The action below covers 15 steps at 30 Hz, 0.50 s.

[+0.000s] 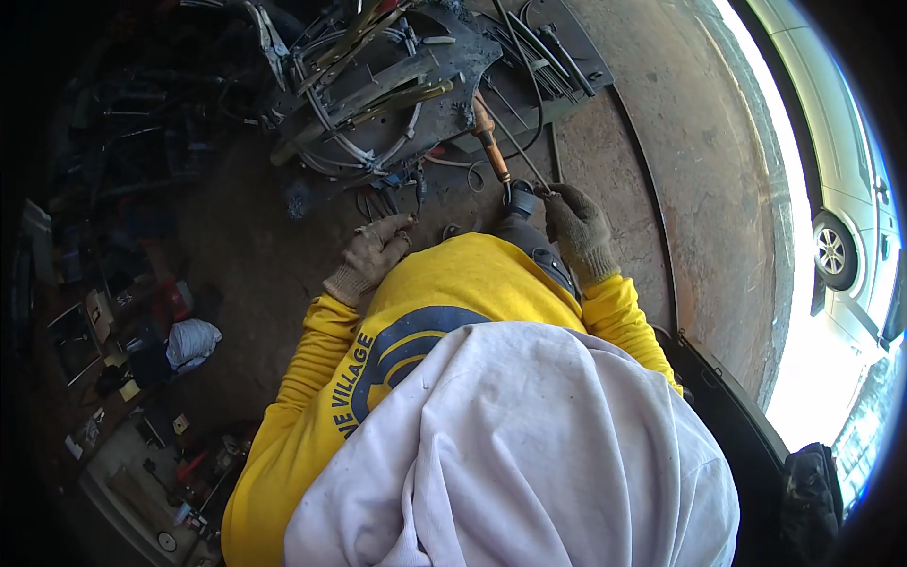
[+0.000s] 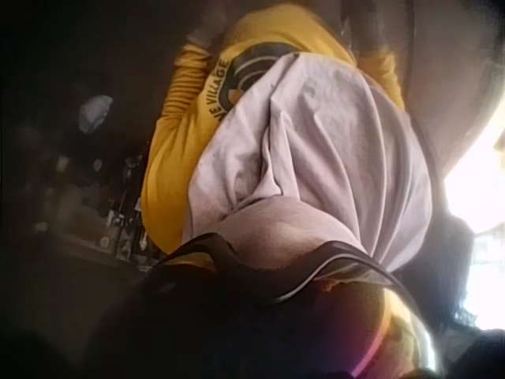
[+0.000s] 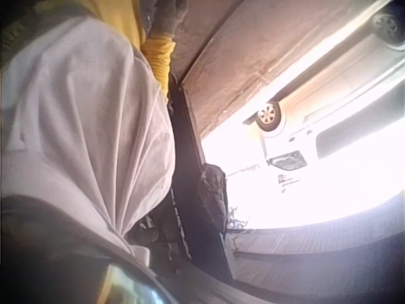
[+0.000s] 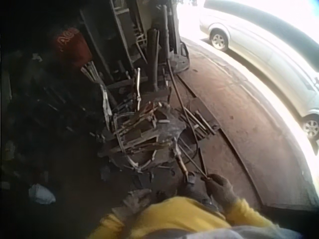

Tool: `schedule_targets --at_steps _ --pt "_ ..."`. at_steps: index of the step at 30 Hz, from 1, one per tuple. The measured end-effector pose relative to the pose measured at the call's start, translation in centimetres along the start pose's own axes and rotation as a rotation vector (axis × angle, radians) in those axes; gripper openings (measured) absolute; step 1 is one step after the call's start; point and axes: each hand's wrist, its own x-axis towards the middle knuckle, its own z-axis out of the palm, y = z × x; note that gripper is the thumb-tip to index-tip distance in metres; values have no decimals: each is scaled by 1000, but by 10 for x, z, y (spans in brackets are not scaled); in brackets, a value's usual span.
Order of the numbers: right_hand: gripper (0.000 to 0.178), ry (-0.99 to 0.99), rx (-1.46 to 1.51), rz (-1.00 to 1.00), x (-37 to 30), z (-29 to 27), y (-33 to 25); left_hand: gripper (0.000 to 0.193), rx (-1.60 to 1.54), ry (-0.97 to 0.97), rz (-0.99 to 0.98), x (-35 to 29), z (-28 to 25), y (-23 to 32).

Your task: The person assembles a metal structure by clamping metal components together and using a welding tool to join them, followed by using an angle grinder to smooth a joint.

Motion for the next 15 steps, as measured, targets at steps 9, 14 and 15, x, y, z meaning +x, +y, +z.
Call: schedule_targets --at_steps 9,14,15 --pt "28 28 -233 -47 63 -8 -42 28 -32 -8 90 95 1 85" --pt "33 40 -557 -245 105 -24 -75 26 31 -2 175 124 5 111" --pt "33 46 -561 -242 114 -27 -79 26 31 20 249 130 7 114"
